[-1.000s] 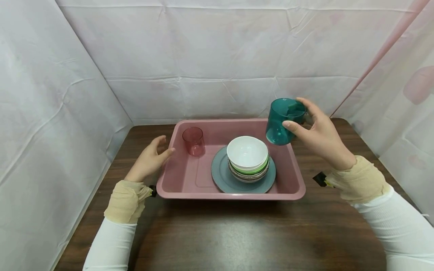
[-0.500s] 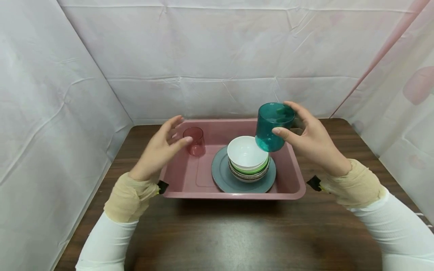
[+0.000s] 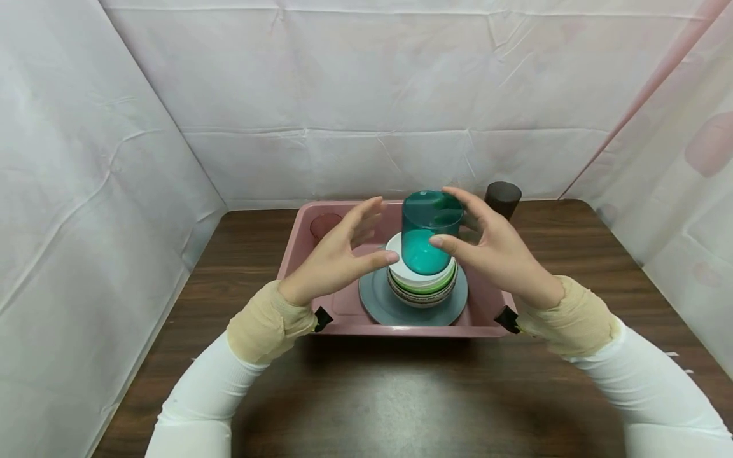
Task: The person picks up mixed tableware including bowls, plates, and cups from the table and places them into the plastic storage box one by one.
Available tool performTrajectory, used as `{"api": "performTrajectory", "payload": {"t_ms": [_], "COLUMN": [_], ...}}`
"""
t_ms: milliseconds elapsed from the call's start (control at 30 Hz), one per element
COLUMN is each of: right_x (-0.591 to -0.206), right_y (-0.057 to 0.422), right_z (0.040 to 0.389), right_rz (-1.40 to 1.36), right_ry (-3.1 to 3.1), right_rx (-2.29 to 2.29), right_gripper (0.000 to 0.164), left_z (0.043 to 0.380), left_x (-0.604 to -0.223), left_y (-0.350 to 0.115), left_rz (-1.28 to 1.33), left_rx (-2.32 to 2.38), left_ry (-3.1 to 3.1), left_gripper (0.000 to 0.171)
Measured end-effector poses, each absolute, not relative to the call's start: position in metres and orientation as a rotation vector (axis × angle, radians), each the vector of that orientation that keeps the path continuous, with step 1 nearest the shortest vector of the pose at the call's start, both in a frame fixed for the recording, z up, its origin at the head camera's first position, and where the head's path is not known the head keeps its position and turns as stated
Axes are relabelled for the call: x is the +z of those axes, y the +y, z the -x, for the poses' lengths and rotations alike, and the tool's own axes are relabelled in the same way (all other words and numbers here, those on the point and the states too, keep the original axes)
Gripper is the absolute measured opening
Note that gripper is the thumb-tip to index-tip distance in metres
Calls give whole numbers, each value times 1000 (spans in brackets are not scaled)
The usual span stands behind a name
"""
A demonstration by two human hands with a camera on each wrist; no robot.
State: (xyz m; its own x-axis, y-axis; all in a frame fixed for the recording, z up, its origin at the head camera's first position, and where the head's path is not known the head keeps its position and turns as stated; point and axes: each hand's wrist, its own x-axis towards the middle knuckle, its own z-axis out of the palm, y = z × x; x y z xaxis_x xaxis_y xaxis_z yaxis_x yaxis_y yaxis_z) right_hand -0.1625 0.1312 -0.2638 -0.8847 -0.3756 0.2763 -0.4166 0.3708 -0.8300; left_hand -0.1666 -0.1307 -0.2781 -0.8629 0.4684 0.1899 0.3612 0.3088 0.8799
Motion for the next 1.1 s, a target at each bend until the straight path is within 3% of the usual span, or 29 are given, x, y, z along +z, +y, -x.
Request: {"api": "performTrajectory", "payload": {"t_ms": [433, 833, 1100], "right_x": [-272, -272, -276], "right_y": [108, 108, 131], "right_z": [152, 155, 164], "right_rz": [-1066, -1004, -908], "right_ry": [-2456, -2514, -2508], "right_rx": [1572, 1649, 1684], "right_gripper": [74, 73, 67], "left_z": [168, 170, 168], "left_x": [-276, -275, -269], "left_y": [-119, -120, -133], "left_rz": [-931, -1032, -880], "left_rx": [1629, 1657, 1696], "left_ry": [2327, 2277, 2352], "left_gripper": [84, 74, 77]}}
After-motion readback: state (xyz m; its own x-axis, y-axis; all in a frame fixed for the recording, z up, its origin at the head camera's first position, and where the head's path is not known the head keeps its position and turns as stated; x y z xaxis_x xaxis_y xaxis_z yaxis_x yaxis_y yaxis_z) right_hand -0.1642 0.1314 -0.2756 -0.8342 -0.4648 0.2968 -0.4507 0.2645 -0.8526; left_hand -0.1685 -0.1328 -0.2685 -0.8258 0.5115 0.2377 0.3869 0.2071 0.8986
